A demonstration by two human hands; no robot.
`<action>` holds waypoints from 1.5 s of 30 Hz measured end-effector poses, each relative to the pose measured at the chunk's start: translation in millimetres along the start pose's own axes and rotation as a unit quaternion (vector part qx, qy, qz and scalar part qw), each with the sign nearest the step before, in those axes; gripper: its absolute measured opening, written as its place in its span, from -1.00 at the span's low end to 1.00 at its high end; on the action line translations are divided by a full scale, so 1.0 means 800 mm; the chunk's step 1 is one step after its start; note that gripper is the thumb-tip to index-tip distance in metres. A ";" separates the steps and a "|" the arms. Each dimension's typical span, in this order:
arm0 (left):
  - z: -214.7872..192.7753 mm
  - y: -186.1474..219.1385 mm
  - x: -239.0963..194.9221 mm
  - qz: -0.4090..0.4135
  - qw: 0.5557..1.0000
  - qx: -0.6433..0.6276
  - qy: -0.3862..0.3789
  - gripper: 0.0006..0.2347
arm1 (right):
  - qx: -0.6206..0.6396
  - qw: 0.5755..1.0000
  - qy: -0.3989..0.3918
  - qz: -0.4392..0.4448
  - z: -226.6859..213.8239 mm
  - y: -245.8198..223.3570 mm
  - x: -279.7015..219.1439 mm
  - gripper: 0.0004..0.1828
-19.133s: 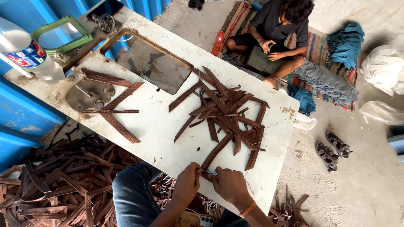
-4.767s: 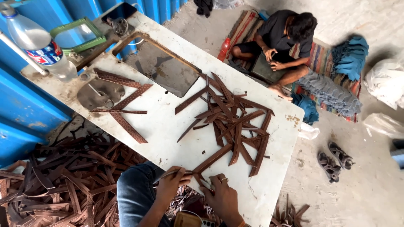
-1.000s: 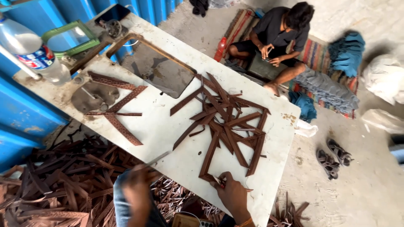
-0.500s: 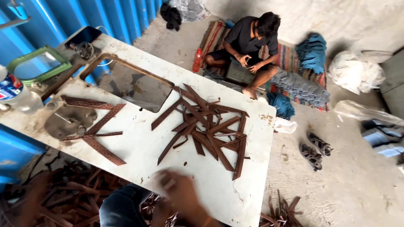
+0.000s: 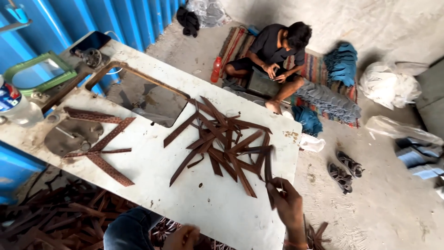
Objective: The person trims excess material from leather shoe straps using a small hand knife.
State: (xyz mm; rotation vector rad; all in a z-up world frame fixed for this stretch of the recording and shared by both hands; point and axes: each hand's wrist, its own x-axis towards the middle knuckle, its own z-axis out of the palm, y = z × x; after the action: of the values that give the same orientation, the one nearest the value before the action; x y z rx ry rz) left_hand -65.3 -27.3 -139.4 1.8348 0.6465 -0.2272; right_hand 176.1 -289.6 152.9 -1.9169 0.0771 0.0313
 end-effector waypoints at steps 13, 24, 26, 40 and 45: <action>-0.108 0.336 -0.064 0.167 0.968 -0.185 -0.025 -0.71 | -0.232 0.928 -0.104 -0.273 0.005 -0.120 -0.075 -0.75; -0.064 0.192 -0.017 -0.088 0.961 -0.262 -0.035 -0.66 | -0.236 0.940 -0.199 -0.148 0.117 0.025 -0.131 -0.68; -0.074 0.194 -0.029 0.060 0.991 0.000 0.118 -0.76 | -0.293 0.921 -0.204 -0.154 0.116 0.036 -0.130 -0.59; -0.156 0.293 -0.066 -0.013 0.975 0.222 -0.017 -0.64 | -0.295 0.935 -0.154 -0.123 0.114 0.037 -0.143 -0.70; -0.109 0.253 -0.039 0.107 0.955 0.252 0.116 -0.75 | -0.340 0.921 -0.159 -0.102 0.118 0.045 -0.126 -0.64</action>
State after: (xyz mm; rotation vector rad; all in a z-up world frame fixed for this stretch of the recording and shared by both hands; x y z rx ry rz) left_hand 3.1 -2.9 70.6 2.4337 0.5773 -0.0296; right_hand 74.4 -209.0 93.1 -2.5769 -0.4034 0.2578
